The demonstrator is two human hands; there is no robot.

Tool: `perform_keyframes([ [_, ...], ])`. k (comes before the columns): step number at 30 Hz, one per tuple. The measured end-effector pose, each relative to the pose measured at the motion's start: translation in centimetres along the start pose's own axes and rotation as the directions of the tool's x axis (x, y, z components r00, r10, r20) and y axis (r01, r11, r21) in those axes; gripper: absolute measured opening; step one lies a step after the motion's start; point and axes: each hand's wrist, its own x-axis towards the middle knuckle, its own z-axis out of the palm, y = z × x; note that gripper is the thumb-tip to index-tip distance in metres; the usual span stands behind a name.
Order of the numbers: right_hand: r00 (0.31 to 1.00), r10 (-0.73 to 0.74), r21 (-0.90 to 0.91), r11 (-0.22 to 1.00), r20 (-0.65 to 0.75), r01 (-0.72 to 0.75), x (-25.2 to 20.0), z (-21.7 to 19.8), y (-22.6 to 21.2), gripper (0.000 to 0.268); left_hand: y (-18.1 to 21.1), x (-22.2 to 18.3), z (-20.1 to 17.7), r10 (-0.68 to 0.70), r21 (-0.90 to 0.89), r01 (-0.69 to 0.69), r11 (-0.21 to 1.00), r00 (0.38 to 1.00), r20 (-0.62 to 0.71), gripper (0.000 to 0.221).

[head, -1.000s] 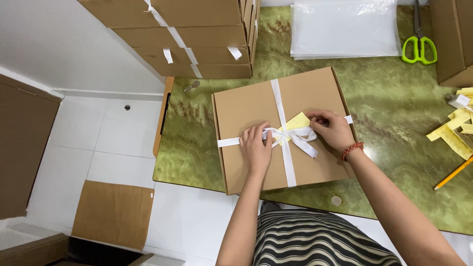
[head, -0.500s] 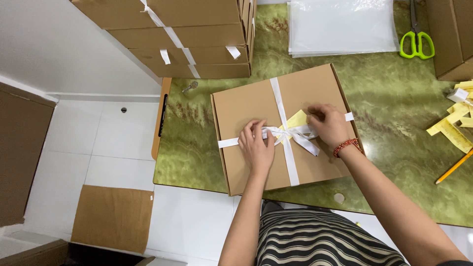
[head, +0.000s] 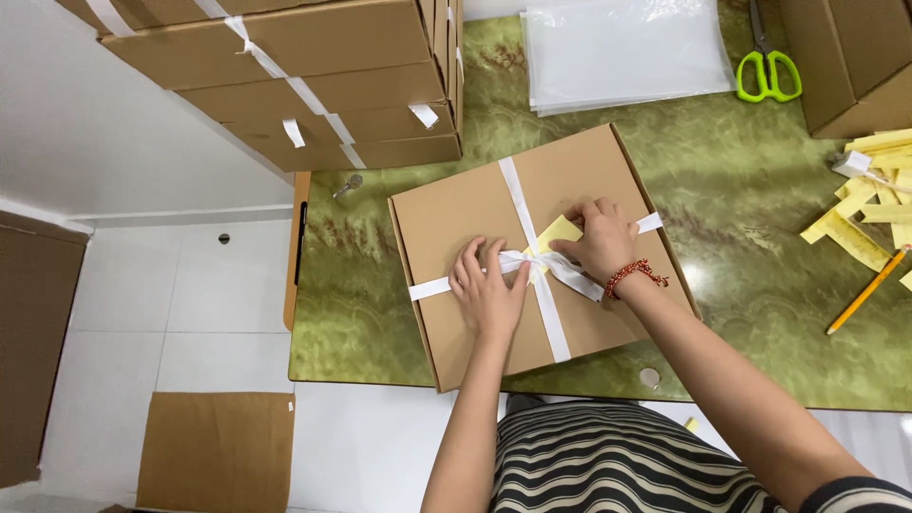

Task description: The person selects a cardboard box from a stack, places it on a table, and writes on a yellow label with a pencil. They then attach the label to the box, which is tied with a white ribbon, and finally adjust the ribbon.

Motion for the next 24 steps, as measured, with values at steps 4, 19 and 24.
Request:
perform_keyframes([
  [4,1.000,0.027,0.015,1.000,0.000,-0.027,0.1,0.3,0.0,0.064,0.1,0.0,-0.3,0.016,-0.010,-0.016,1.000,1.000,0.002,0.054],
  [19,0.884,-0.139,0.082,0.977,-0.445,0.196,-1.3,-2.4,7.4,0.050,-6.1,2.6,-3.9,-0.087,-0.079,0.088,0.993,0.996,0.019,0.053],
  [24,0.917,-0.143,-0.065,0.990,-0.372,0.129,-2.6,-2.1,6.6,0.029,-7.5,2.6,-3.8,-0.046,-0.074,0.046,0.996,0.999,0.001,0.056],
])
